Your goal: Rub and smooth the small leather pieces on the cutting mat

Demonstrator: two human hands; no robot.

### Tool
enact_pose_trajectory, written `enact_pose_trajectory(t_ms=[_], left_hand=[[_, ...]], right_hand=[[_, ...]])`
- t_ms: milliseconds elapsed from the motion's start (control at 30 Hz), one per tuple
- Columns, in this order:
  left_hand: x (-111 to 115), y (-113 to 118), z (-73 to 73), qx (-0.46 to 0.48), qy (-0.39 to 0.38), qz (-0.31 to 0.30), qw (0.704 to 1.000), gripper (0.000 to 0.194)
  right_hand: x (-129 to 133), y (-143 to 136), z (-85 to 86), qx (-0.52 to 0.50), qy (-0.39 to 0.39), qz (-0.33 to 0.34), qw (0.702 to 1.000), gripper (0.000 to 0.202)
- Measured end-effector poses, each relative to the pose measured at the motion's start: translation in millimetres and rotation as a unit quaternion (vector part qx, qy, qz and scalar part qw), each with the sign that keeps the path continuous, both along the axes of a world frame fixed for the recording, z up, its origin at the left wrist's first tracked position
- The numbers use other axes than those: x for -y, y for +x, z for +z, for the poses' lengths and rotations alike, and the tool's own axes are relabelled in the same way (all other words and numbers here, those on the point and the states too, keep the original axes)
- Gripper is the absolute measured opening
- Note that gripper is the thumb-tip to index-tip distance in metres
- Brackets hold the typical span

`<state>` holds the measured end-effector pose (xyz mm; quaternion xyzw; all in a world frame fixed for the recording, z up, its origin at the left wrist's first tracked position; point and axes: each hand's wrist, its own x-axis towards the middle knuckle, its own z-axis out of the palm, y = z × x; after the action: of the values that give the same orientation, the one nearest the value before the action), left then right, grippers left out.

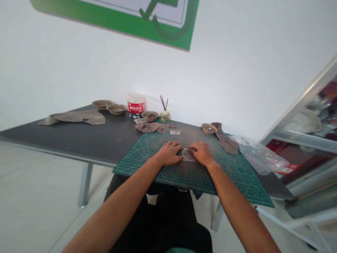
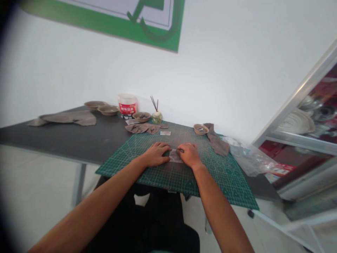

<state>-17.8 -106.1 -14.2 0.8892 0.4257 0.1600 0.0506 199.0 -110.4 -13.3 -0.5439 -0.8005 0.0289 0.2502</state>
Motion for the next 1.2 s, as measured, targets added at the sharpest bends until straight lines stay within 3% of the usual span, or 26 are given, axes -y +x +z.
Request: enact_pose_trajectory(t_ms=[200,400,467,633,767,867,1067,1200], left_hand=[[-0.3,1.3,-3.3,0.009,0.005,0.007,1.000,0.045],[-0.9,0.4,-2.4,0.006,0.002,0.009,1.000,0.047],[-0.5,0.4,-1.9,0.008,0.004,0.007,1.000,0.045],[-0.3,1.7,-2.5,0.013,0.002,0.006,1.000,0.043],[-0.8,1.8,-2.5,0.013,-0.002,0.008,1.000,0.045],[0.0,1.4,-1.2,0.013,-0.001,0.007,1.000,0.043],[1.1,2.3,-0.6,0.013,-0.002,0.009,1.000,0.043],[0.6,2.4,-1.0,0.007,-0.006,0.013,1.000,0.044]], right_hand=[[8.3,10.1,0.5,-0.023,-0.063,0.134,0.989,0.016],[-4.2,5.8,1.0,-0.017,-0.005,0.014,1.000,0.017],[0.3,12.4,3.3,-0.014,-0.012,0.032,0.999,0.015],[13.0,10.6,2.0,-0.016,-0.044,0.162,0.986,0.013],[0.8,-4.9,-0.2,0.004,-0.015,0.089,0.996,0.016],[-2.9,1.4,2.8,0.007,0.001,0.034,0.999,0.016],[12.2,12.0,3.5,-0.008,-0.054,0.154,0.987,0.013],[1.0,-3.2,2.3,-0.004,-0.032,0.094,0.995,0.017]])
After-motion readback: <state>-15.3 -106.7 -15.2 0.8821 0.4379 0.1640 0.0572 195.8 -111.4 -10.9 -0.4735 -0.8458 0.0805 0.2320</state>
